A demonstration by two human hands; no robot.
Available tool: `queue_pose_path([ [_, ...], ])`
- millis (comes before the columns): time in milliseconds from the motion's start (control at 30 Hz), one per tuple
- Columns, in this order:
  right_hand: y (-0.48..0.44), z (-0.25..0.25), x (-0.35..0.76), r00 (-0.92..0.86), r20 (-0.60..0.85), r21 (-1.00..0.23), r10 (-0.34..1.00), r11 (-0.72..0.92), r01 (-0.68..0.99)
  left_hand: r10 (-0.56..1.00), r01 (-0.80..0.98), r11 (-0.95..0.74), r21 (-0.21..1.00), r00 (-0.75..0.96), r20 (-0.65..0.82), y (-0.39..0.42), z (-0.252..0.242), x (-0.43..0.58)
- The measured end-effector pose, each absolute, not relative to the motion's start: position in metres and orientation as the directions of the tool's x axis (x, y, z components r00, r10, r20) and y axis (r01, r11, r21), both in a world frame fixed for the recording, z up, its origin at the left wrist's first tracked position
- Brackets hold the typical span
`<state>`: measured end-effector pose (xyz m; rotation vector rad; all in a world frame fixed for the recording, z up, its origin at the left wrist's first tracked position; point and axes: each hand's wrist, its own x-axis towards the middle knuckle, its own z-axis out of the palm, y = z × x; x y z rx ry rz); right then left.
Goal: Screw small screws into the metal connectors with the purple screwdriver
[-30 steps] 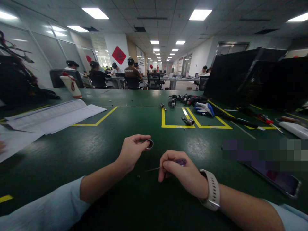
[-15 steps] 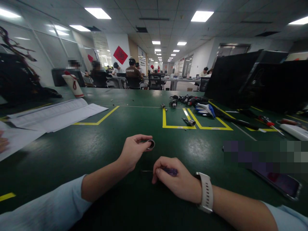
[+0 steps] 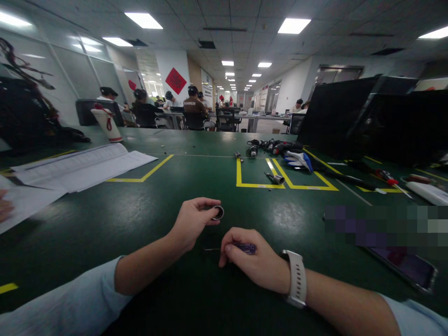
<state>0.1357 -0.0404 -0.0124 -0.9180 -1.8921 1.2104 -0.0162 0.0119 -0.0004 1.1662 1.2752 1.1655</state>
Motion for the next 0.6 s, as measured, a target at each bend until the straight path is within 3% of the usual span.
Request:
queue_pose_path([
  [367, -0.039, -0.004, 0.146, -0.403, 0.168, -0.958, 0.900, 0.246, 0.150, 0.996, 0.017, 0.082, 0.996, -0.032, -0.082, 0.010, 0.003, -0.017],
  [600, -0.032, -0.002, 0.160, -0.178, 0.305, -0.939, 0.935, 0.327, 0.106, 0.992, 0.031, 0.116, 0.993, 0.040, -0.118, 0.010, -0.001, -0.019],
])
